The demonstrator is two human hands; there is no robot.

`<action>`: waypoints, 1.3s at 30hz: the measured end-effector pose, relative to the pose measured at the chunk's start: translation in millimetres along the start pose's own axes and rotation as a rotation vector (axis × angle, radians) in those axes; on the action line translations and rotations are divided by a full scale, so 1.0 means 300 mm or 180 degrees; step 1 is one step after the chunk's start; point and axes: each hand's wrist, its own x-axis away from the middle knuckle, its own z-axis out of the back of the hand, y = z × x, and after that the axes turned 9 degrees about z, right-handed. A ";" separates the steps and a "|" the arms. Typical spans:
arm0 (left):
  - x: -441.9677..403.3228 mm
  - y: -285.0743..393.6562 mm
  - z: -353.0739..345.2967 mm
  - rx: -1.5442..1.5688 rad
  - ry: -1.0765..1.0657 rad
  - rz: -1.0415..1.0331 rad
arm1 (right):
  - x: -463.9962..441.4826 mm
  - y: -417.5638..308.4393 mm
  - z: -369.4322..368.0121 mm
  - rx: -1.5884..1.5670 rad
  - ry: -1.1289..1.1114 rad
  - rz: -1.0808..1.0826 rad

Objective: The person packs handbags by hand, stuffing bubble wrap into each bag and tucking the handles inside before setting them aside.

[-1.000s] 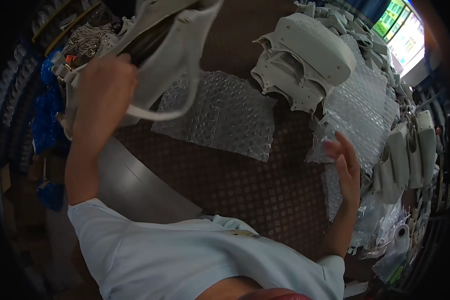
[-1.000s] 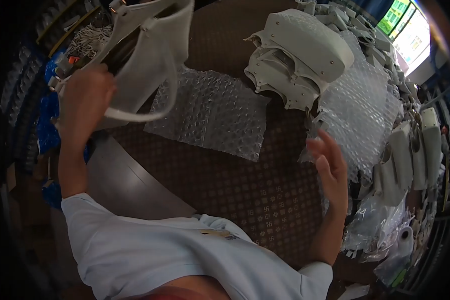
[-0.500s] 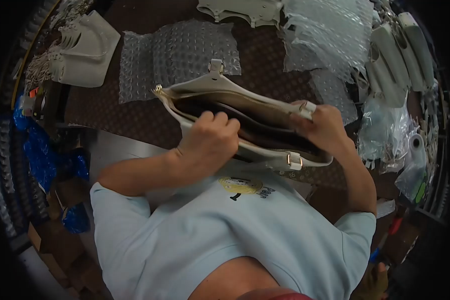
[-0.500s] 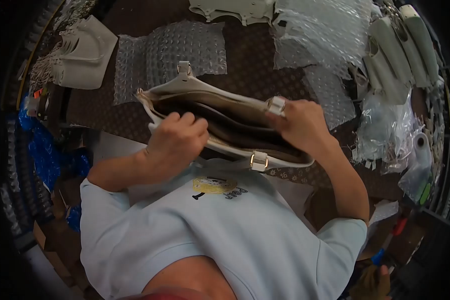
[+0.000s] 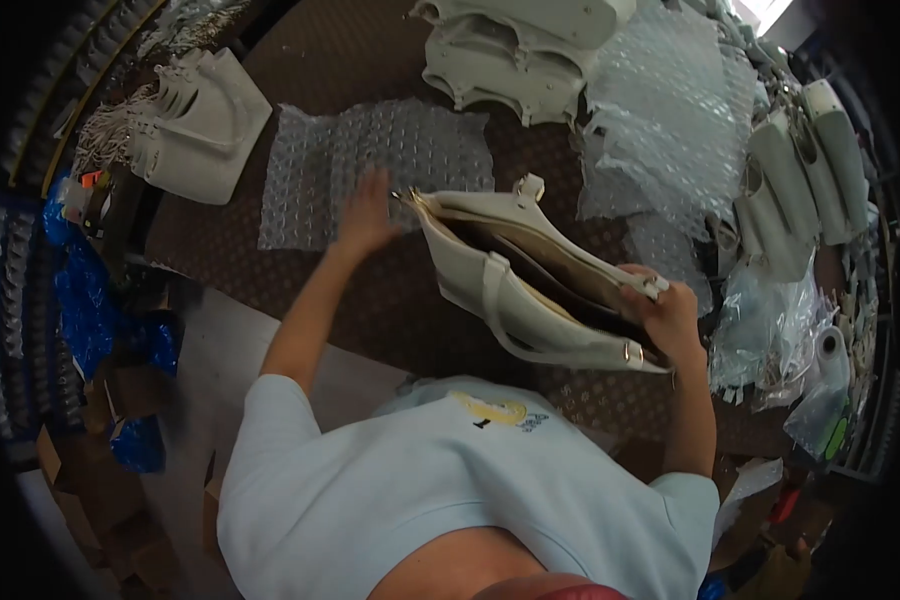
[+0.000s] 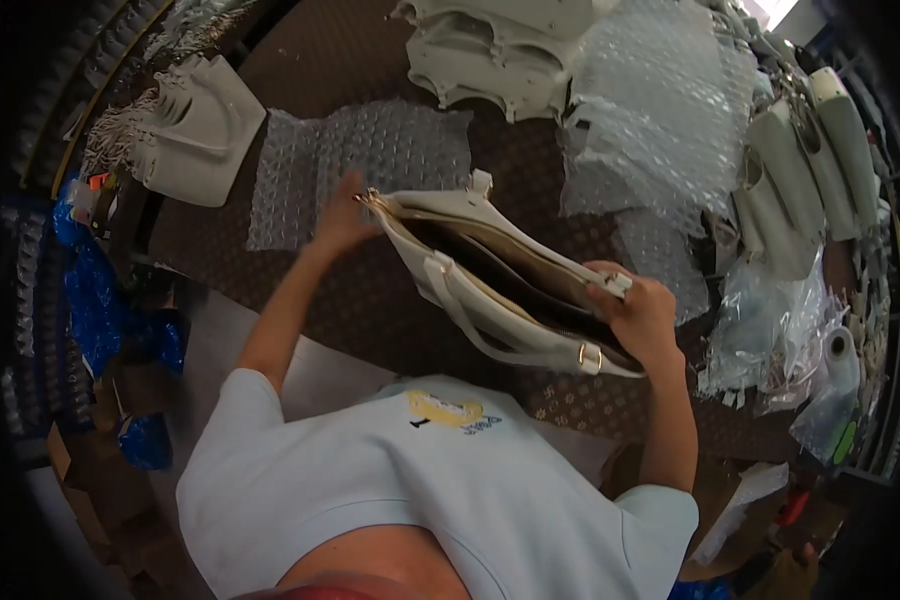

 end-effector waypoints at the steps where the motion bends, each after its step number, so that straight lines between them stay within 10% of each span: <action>1: 0.013 0.048 -0.004 -0.0244 -0.0259 0.0062 | -0.003 0.009 0.007 0.0081 0.0079 -0.0086; 9: -0.064 0.217 -0.222 0.0883 0.0013 0.0801 | -0.086 0.102 0.115 -0.0634 -0.0701 -0.0958; 14: 0.027 0.080 -0.198 0.1875 0.0154 0.1464 | -0.023 0.151 0.136 -0.0599 0.0465 0.0494; 19: 0.280 0.079 -0.204 0.3430 0.1390 0.1365 | 0.026 -0.189 0.132 -0.2947 -0.0690 0.2414; 21: 0.400 0.150 -0.227 0.3461 0.0936 0.1589 | -0.021 -0.383 -0.041 -0.3097 -0.1899 0.0995; 24: 0.546 0.274 -0.219 0.3943 0.0201 0.0985 | -0.107 -0.301 -0.569 -0.1789 -0.1018 -0.0216; 25: 0.579 0.266 -0.203 0.3949 0.0174 0.1041 | -0.149 -0.284 -0.657 -0.2702 -0.0862 -0.0484; 27: 0.610 0.232 -0.155 0.1504 -0.0232 -0.1318 | -0.187 -0.299 -0.702 -0.3617 -0.0694 -0.0778; 29: 0.597 0.153 -0.047 0.1004 0.0341 -0.1354 | -0.231 -0.314 -0.694 -0.3335 -0.0383 -0.1391; 34: 0.593 -0.290 -0.165 0.1284 0.1527 0.3768 | -0.165 -0.171 -0.781 -0.2682 0.0002 -0.0115; 39: 0.658 -0.253 -0.040 0.4333 -0.0422 0.3525 | -0.111 -0.289 -0.654 -0.1655 -0.0520 0.1055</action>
